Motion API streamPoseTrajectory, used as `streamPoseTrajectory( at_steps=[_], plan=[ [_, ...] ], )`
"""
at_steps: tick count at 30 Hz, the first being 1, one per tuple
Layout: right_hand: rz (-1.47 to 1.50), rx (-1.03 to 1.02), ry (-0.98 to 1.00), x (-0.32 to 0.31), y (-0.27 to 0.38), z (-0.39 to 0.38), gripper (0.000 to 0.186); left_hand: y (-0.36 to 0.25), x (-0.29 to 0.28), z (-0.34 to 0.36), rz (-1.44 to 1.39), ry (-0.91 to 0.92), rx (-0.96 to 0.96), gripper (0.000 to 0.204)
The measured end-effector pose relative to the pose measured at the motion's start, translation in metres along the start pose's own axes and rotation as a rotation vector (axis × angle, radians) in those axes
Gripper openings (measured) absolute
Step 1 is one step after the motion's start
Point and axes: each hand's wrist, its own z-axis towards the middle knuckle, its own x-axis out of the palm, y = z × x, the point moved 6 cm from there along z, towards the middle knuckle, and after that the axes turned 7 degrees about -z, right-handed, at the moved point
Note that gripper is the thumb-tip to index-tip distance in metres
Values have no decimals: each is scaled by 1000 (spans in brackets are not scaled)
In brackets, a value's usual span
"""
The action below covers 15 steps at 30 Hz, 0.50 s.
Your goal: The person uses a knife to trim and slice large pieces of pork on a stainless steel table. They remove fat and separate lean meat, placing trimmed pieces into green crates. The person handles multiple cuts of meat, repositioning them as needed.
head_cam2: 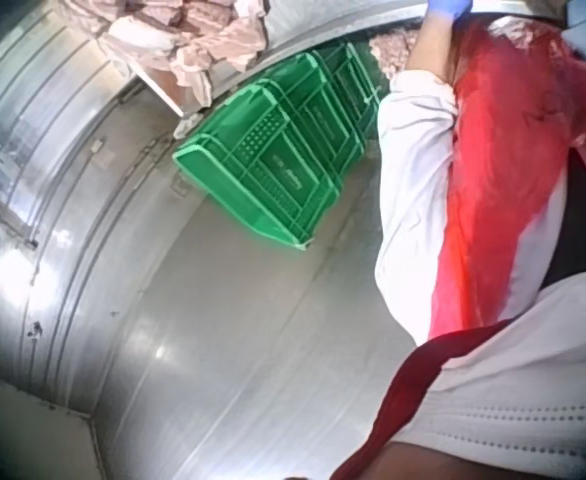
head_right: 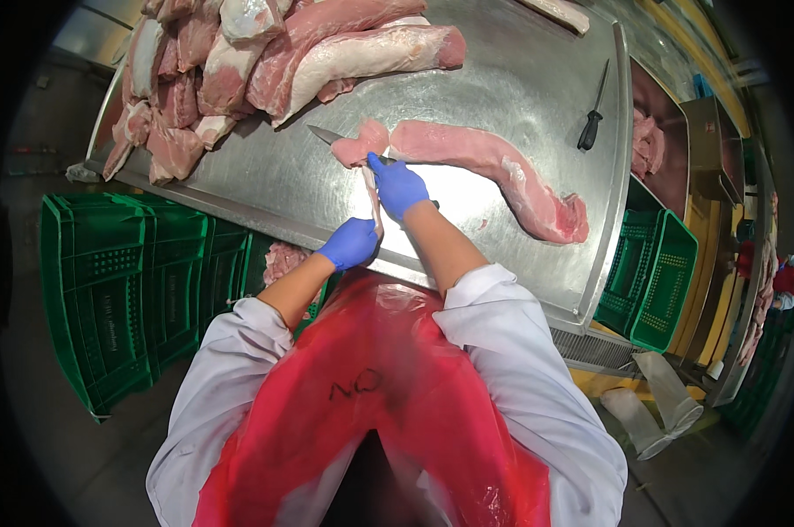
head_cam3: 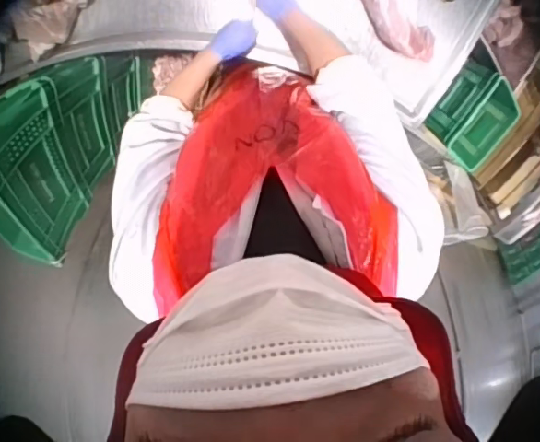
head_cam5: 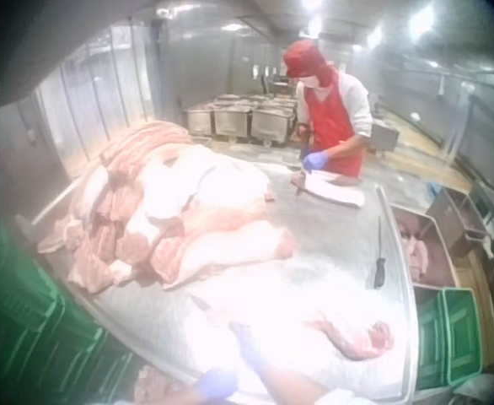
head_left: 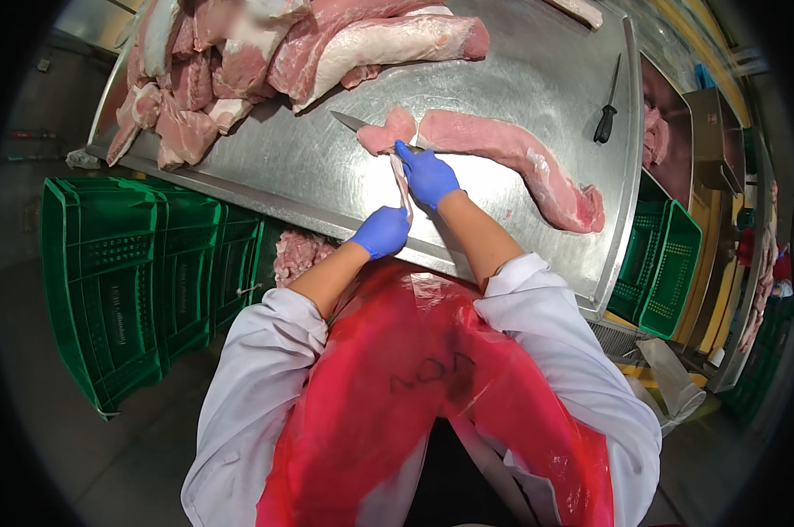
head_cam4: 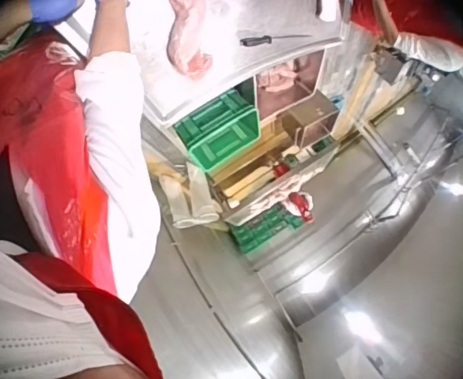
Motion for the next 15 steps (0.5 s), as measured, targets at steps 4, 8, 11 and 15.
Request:
streamPoseTrajectory(
  at_steps=[4, 8, 11, 15],
  plan=[
    [8, -23, 5, -13, -12, -11, 53, 53, -23, -31, 420, 116, 176, 23],
    [23, -97, 41, -25, -49, -50, 54, 120, -106, -65, 191, -147, -168, 20],
    [-48, -9, 53, -42, -62, -87, 56, 131, -129, -71, 215, -202, -185, 20],
    [-137, 119, 142, -41, -98, -120, 59, 149, -129, -80, 287, -225, -193, 23]
  ],
)
